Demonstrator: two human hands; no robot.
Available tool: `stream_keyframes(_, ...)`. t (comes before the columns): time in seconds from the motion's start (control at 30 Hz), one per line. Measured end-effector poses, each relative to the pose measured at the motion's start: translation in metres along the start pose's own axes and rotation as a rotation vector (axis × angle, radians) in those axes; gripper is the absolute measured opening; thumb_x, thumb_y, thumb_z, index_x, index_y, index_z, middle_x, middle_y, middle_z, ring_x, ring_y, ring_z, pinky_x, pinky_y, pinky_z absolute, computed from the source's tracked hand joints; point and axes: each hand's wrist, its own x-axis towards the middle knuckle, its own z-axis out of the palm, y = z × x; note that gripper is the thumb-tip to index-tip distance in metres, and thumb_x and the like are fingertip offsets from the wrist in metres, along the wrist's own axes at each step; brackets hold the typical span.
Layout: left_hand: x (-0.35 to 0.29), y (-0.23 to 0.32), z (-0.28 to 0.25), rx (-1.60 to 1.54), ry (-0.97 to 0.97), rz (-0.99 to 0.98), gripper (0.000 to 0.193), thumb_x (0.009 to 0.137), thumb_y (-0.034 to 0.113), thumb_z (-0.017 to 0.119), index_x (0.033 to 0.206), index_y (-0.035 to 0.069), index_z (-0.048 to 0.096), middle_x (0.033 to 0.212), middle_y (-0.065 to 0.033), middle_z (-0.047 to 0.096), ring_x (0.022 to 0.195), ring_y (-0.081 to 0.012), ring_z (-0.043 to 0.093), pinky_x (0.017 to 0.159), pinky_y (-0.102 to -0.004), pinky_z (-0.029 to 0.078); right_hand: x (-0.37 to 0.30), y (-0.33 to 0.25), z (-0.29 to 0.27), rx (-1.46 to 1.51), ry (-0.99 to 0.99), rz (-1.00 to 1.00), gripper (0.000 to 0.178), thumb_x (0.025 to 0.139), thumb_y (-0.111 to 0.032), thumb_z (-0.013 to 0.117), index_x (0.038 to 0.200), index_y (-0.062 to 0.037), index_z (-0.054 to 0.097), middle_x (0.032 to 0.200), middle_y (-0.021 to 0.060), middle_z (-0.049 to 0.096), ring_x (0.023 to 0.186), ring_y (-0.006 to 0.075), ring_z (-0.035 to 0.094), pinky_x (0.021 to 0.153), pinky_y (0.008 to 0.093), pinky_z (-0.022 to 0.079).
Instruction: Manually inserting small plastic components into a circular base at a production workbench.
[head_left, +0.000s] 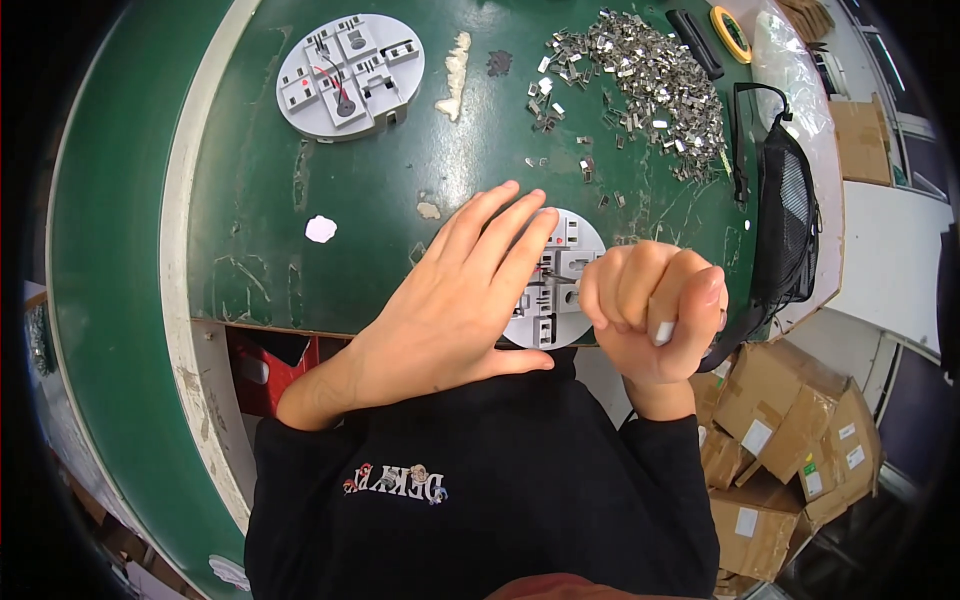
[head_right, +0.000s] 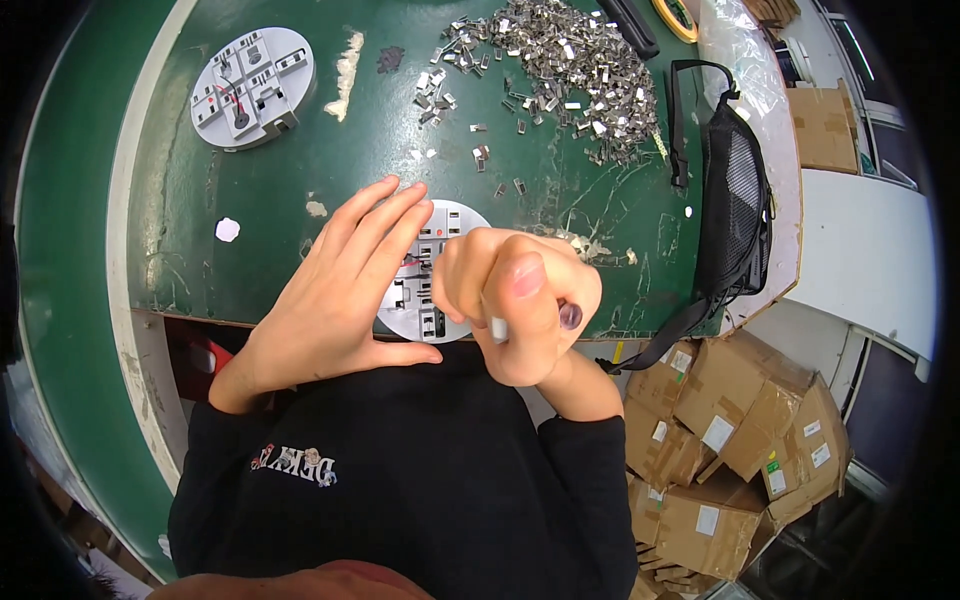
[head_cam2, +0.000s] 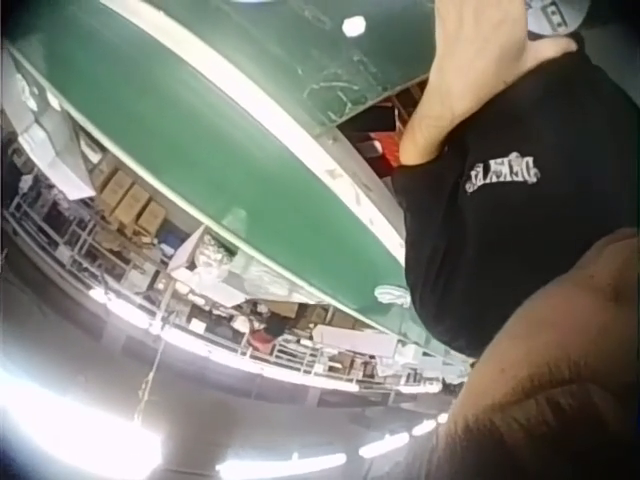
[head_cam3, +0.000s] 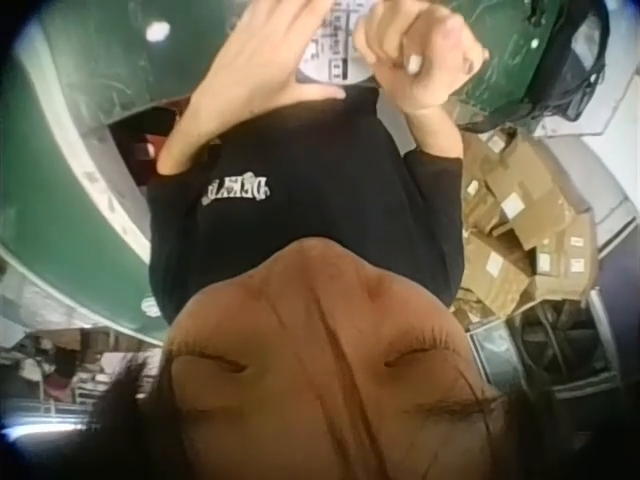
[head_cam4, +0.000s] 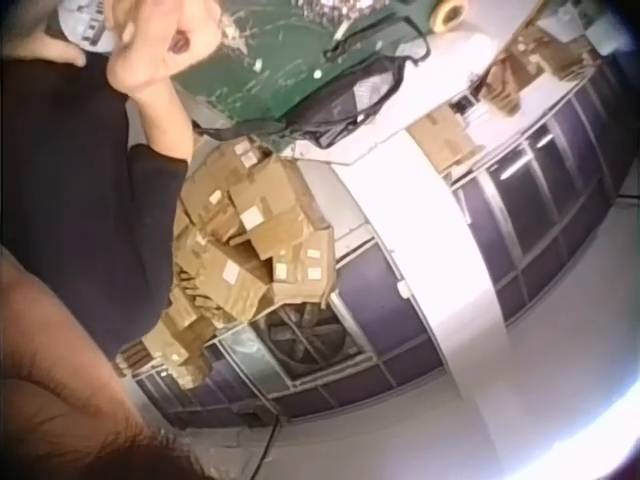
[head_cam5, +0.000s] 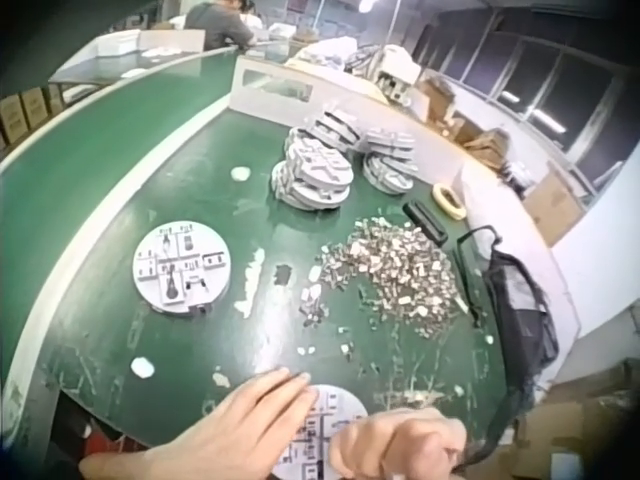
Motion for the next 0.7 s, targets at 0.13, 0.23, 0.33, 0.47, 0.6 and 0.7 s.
stream_keyframes(0.13, 0.0, -0.002, -0.001, 0.054, -0.041, 0.014, 0.102, 0.064, 0.037, 0.084, 0.143, -0.007, 0.037, 0.149, -0.0211, 0.037, 0.138, -0.0367, 0.034, 0.114, -0.049, 0.031, -0.004, 0.006, 0.012, -0.13, 0.142, -0.082, 0.05, 0.107, -0.033, 0.038, 0.061, -0.0127, 0.041, 0.053, 0.0013, 0.039, 0.045, 0.0103, 0.027, 0.042, 0.0252, 0.029)
stream_keyframes(0.23, 0.002, -0.002, 0.0, 0.056, -0.034, 0.023, 0.103, 0.063, 0.037, 0.084, 0.143, -0.007, 0.037, 0.149, -0.0212, 0.037, 0.138, -0.0369, 0.035, 0.114, -0.0487, 0.031, -0.009, 0.016, 0.018, -0.249, 0.176, -0.1, 0.049, 0.107, -0.031, 0.038, 0.061, -0.0129, 0.04, 0.053, 0.0013, 0.039, 0.045, 0.0103, 0.027, 0.042, 0.0254, 0.029)
stream_keyframes(0.33, 0.002, -0.001, 0.0, 0.073, -0.02, 0.038, 0.103, 0.063, 0.037, 0.084, 0.143, -0.007, 0.036, 0.148, -0.0213, 0.038, 0.137, -0.0371, 0.035, 0.115, -0.0484, 0.03, -0.011, 0.019, 0.02, -0.365, 0.202, -0.132, 0.047, 0.106, -0.028, 0.038, 0.061, -0.0131, 0.039, 0.053, 0.0014, 0.038, 0.046, 0.0102, 0.027, 0.042, 0.0255, 0.029)
stream_keyframes(0.47, -0.002, -0.003, 0.003, 0.04, -0.016, 0.04, 0.101, 0.064, 0.033, 0.085, 0.143, -0.007, 0.036, 0.148, -0.0209, 0.038, 0.136, -0.0374, 0.036, 0.114, -0.0492, 0.031, -0.008, 0.007, 0.012, -0.119, 0.19, -0.055, 0.041, 0.103, -0.024, 0.041, 0.063, -0.0131, 0.039, 0.055, 0.001, 0.038, 0.047, 0.0105, 0.028, 0.043, 0.0257, 0.029)
stream_keyframes(0.6, -0.005, -0.002, 0.008, -0.005, 0.051, 0.032, 0.104, 0.06, 0.029, 0.087, 0.144, -0.005, 0.037, 0.146, -0.02, 0.041, 0.133, -0.0368, 0.039, 0.112, -0.0477, 0.033, 0.001, -0.004, 0.006, -0.167, 0.217, -0.184, 0.028, 0.099, -0.022, 0.044, 0.073, -0.0119, 0.044, 0.063, 0.0018, 0.039, 0.052, 0.0108, 0.033, 0.046, 0.0256, 0.033)
stream_keyframes(0.7, -0.012, -0.001, -0.005, 0.0, 0.114, -0.012, 0.105, 0.057, 0.027, 0.089, 0.144, -0.003, 0.038, 0.145, -0.0192, 0.043, 0.131, -0.0362, 0.041, 0.111, -0.0463, 0.034, 0.005, -0.008, 0.004, -0.207, 0.279, -0.239, 0.021, 0.098, -0.021, 0.046, 0.08, -0.0102, 0.048, 0.066, 0.0016, 0.039, 0.055, 0.0109, 0.035, 0.048, 0.0256, 0.035)
